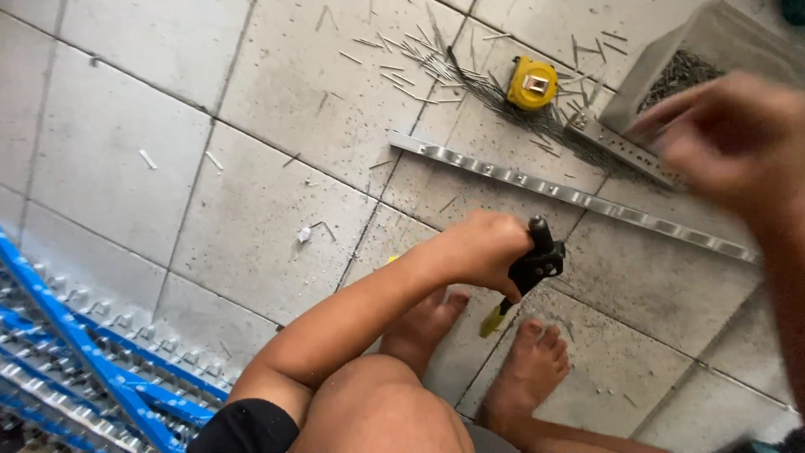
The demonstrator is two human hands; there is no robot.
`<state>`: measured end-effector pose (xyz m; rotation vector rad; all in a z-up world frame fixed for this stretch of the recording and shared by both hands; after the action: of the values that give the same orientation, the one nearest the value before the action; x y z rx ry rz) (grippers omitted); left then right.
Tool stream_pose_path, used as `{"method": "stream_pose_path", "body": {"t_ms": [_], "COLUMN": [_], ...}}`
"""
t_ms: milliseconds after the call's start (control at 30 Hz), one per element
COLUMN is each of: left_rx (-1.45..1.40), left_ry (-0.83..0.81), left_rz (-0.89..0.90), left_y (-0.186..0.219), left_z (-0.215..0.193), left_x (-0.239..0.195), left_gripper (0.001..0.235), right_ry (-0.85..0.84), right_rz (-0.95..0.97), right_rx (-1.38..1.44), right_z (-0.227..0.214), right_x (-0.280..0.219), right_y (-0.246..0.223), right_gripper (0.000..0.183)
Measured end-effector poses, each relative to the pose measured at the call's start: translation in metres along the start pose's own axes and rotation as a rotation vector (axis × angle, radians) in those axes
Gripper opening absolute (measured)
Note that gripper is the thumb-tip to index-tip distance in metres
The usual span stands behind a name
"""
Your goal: Assembling small pins into a metal rail using a hand riveting tool while sitting on the floor.
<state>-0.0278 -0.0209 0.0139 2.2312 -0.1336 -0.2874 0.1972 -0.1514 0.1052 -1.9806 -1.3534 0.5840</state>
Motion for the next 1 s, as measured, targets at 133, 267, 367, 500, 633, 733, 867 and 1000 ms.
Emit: {"method": "stream_pose_path", "body": {"t_ms": [133, 267, 367, 500, 633, 733, 867, 1000], "left_rx": [-0.005, -0.046, -0.048, -0.055, -0.124, -0.131, -0.439, -1.119], "left_ry": [-0.051, -0.06, -0.063, -0.082, -0.072, -0.069, 0.253, 0.877], "left_rz": [0.063, 0.066, 0.078, 0.078, 0.052, 0.025, 0.109, -0.282], "left_y": [0.006, 0.008, 0.005, 0.004, 0.0, -0.006, -0.02, -0.016], "left_z": [0.002, -0.002, -0.005, -0.006, -0.005, -0.007, -0.006, 0.004], "left_x": [0.005, 0.0, -0.002, -0.005, -0.007, -0.009, -0.004, 0.014], "left_gripper": [0.046, 0.042, 0.037, 0.037, 0.036, 0.038, 0.048, 0.039], "right_ry": [-0.263, -0.346, -0.412, -0.56, -0.637, -0.704, -0.565, -0.513], "right_rz": [-0.134, -0.133, -0.06, 0.063, 0.052, 0.045, 0.139, 0.608], "right_rx": [0.002, 0.018, 0.013, -0.1, -0.145, -0.229, 0.214, 0.603], "right_z": [0.041, 0.055, 0.057, 0.06, 0.064, 0.063, 0.054, 0.144], "right_x": [0.005, 0.007, 0.011, 0.013, 0.024, 0.026, -0.005, -0.104], "right_y": [-0.036, -0.039, -0.042, -0.043, -0.057, -0.069, -0.047, 0.002], "right_gripper": [0.015, 0.016, 0.017, 0.025, 0.022, 0.013, 0.064, 0.089]}}
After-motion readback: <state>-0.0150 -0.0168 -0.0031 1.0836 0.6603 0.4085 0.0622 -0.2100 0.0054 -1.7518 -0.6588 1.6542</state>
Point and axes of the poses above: each hand's wrist, its own x-axis towards the middle knuckle, its own z-axis out of the palm, y = z × x, the point moved 1 cm from there along x, towards the middle knuckle, and after that the axes turned 3 degrees about -z, right-handed, at the moved point
